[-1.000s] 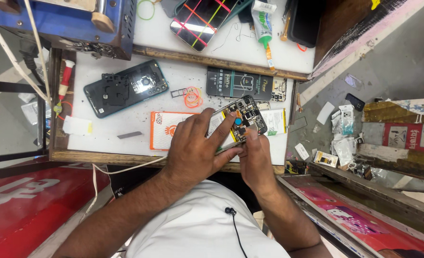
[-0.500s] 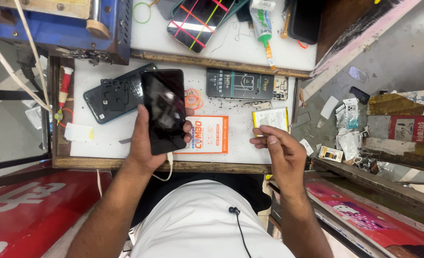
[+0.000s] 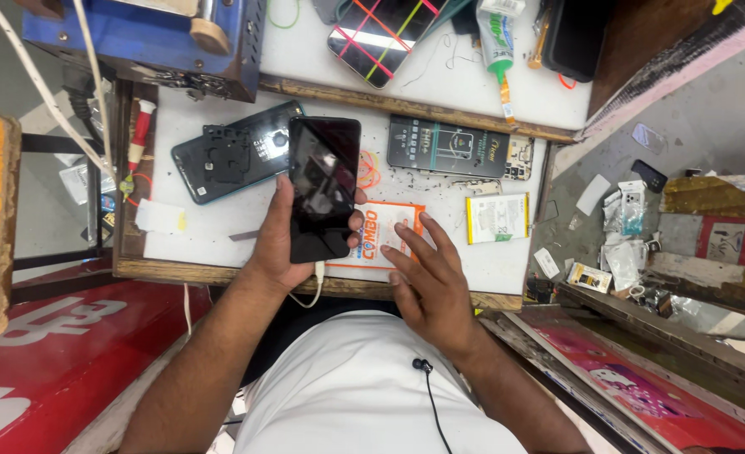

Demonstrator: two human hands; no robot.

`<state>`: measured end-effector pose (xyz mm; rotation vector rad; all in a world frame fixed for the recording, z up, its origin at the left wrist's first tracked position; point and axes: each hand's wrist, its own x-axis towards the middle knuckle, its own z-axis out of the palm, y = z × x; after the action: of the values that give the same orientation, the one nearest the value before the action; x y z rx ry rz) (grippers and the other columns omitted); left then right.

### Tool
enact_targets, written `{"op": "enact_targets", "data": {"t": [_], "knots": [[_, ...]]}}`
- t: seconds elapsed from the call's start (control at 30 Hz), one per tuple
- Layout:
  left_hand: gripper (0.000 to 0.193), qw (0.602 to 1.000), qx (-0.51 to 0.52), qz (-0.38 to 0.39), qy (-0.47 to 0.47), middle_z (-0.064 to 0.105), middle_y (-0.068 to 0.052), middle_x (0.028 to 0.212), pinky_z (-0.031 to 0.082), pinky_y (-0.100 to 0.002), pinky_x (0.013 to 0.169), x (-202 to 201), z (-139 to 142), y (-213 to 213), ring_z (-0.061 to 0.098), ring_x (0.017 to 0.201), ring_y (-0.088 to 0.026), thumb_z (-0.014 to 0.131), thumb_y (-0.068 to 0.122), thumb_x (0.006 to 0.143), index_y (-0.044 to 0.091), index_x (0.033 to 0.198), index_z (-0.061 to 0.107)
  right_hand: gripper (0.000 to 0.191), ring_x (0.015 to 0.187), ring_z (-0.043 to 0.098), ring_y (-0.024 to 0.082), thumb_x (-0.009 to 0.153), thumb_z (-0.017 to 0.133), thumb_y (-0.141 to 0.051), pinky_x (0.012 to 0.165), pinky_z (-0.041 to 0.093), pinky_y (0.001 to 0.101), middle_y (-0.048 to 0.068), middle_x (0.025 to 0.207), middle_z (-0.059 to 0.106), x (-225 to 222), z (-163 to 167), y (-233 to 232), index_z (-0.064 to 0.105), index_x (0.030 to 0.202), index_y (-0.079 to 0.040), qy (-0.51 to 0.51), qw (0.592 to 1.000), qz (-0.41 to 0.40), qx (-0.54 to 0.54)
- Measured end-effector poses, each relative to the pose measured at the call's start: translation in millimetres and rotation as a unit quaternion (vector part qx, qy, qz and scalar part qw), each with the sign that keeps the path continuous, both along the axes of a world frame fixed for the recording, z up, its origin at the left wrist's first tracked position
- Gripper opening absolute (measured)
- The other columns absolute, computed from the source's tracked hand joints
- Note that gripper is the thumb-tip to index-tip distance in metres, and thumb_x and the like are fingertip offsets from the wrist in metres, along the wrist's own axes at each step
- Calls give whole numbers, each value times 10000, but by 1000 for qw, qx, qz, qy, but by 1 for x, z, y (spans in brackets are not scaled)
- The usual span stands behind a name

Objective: The person holds a black smartphone, connects a charging cable, and repeatedly presses the power button while the screen shows a charging icon. The person then removes the back cover to expose the internal components and battery.

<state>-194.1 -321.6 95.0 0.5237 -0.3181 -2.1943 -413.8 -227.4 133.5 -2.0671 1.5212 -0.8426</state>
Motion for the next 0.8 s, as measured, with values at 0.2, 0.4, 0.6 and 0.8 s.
{"op": "enact_targets", "data": {"t": [0.2, 0.4, 0.6, 0.8], "knots": [[847, 999, 5, -42, 19, 661, -159, 1179, 579, -381, 796, 0, -3, 2, 649, 1002, -258, 475, 738, 1022, -13, 1403, 561, 442, 1560, 91, 469, 1013, 671, -471, 1245, 191, 682, 169, 1674, 230, 18, -4, -14, 648, 1421, -302, 79, 989, 98, -72], [919, 994, 46, -94, -30, 656, -108, 1248, 599, -377, 858, -11, 12, 15, 677, 1099, -217, 510, 761, 781, 91, 1410, 494, 595, 1607, -56, 415, 1059, 340, -773, 1274, -11, 681, 138, 1747, 101, 1, -4, -73, 549, 1543, -498, 189, 961, 110, -168], [950, 993, -59, -101, -28, 644, -179, 1241, 573, -395, 838, -14, 20, 21, 656, 1057, -249, 534, 775, 951, -33, 1449, 503, 744, 1581, -52, 463, 1001, 462, -816, 1276, 12, 743, 145, 1728, 70, -14, 32, -106, 505, 1617, -402, 247, 962, 8, -120], [941, 991, -31, -123, -39, 636, -135, 1243, 583, -374, 803, -20, 21, 27, 656, 1037, -207, 538, 782, 860, 36, 1432, 495, 903, 1549, -16, 522, 831, 688, -794, 1229, 105, 784, 158, 1705, 114, 4, 50, -100, 489, 1561, -302, 147, 988, 34, -34]]}}
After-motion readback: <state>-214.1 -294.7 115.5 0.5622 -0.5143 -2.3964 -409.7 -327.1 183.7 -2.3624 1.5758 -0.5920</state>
